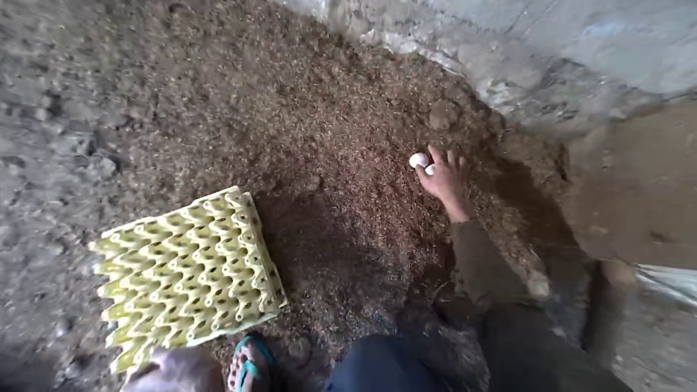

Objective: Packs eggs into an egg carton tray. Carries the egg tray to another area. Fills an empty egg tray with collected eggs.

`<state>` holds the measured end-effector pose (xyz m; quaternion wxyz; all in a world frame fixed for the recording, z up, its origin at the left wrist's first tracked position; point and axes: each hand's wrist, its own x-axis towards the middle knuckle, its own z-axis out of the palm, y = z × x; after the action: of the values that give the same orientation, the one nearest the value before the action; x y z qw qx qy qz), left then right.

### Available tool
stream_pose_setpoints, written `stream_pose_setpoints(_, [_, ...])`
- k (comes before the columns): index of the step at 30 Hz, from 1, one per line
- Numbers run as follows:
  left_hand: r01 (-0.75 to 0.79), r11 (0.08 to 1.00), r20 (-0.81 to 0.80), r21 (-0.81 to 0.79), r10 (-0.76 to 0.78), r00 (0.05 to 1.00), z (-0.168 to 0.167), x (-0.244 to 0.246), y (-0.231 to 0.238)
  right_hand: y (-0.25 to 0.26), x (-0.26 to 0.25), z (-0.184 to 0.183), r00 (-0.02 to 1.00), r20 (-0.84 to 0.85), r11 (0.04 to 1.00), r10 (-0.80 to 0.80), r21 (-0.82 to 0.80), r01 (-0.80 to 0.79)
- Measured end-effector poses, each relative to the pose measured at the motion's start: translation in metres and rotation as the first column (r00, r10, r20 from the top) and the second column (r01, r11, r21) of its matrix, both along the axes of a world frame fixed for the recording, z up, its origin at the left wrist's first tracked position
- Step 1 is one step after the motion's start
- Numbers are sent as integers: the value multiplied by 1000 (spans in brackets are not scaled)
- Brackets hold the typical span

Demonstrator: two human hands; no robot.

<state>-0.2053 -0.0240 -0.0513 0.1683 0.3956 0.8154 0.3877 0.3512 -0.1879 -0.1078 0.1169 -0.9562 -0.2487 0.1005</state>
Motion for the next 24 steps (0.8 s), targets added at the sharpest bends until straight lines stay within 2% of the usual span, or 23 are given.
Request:
stream_pose_setpoints(4, [0,991,63,136,-9,998,64,34,18,-11,13,-30,977,35,974,212,71,-214])
stream_pose_setpoints(7, [58,980,132,192,-84,988,111,22,44,-2,17,-39,955,5,945,295,142,-293])
stream_pose_setpoints(11, [109,977,153,183,-137,979,185,-14,90,6,17,-23,951,-117,957,285,82,-277])
stream_pose_setpoints(13, [119,975,98,186,-139,985,227,-33,112,6,17,-14,951,-134,960,279,68,-272])
stream_pose_setpoints(15, [122,967,46,223,-135,990,266,-49,126,4,19,-15,966,-90,967,243,104,-233])
stream_pose_setpoints(16, [129,961,30,246,-141,990,283,-54,129,5,17,-13,981,-78,971,179,177,-163])
stream_pose_setpoints(18, [189,944,18,271,-201,979,310,-58,130,20,6,8,974,-225,900,11,428,89])
stream_pose_setpoints(19, [263,935,0,238,-271,962,317,-57,122,30,-2,25,923,-385,807,-4,544,230])
stream_pose_setpoints(21, [491,871,-45,31,-490,871,319,-52,98,55,-34,70,769,-607,661,202,663,350])
stream_pose_setpoints(22, [600,793,-10,-110,-604,797,319,-47,89,73,-59,99,684,-633,639,362,703,312])
stream_pose_setpoints(24, [764,562,185,-318,-753,631,310,-34,81,113,-116,161,570,-560,654,602,754,50])
